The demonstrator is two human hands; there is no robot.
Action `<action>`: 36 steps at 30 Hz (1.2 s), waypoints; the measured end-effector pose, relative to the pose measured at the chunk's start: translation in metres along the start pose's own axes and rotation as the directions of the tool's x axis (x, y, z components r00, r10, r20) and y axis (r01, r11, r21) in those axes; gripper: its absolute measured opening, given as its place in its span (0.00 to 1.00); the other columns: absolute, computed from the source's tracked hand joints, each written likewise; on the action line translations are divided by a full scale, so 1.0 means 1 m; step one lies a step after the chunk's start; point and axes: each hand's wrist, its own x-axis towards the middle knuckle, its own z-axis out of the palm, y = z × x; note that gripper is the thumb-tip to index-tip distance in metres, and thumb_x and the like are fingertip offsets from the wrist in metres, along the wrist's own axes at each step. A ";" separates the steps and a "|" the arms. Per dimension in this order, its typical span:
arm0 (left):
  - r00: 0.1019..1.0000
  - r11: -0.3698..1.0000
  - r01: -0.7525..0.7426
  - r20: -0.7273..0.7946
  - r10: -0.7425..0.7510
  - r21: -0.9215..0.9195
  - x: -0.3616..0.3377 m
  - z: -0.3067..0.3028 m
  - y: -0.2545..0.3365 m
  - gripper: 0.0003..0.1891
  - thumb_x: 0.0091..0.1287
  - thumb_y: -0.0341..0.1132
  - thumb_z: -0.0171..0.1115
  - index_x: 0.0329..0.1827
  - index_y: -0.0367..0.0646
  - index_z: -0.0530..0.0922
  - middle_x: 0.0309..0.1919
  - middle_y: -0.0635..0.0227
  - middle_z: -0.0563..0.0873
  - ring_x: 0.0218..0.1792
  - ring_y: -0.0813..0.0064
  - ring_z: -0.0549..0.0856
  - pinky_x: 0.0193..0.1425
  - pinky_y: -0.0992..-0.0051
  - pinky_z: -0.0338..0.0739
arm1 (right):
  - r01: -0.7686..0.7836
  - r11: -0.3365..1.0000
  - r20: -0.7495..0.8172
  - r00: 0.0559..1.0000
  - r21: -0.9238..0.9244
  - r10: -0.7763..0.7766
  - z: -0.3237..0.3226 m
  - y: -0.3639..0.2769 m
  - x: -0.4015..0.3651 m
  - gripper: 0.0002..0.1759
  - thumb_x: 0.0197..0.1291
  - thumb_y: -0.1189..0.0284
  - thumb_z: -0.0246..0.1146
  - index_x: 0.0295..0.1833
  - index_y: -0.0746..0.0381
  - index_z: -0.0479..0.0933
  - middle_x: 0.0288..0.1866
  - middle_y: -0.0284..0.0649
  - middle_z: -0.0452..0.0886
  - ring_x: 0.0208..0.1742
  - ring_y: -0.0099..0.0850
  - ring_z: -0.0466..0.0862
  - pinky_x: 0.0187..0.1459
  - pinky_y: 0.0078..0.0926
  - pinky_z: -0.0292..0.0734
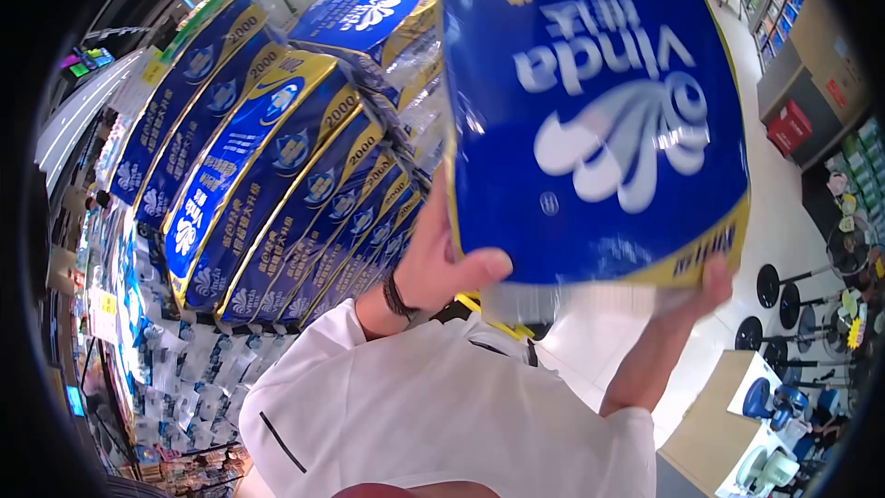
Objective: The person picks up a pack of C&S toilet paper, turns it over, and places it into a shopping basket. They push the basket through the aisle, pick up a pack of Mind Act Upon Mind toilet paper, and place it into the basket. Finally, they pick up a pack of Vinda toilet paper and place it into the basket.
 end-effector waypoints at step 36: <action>0.652 0.848 0.124 -0.686 0.322 0.515 0.157 -0.229 -0.069 0.54 0.67 0.29 0.72 0.86 0.38 0.40 0.59 0.53 0.78 0.30 0.82 0.79 0.35 0.81 0.76 | -0.122 0.941 0.810 0.481 -0.316 0.335 0.487 0.274 0.203 0.39 0.67 0.41 0.63 0.65 0.65 0.79 0.53 0.39 0.86 0.56 0.27 0.82 0.60 0.30 0.73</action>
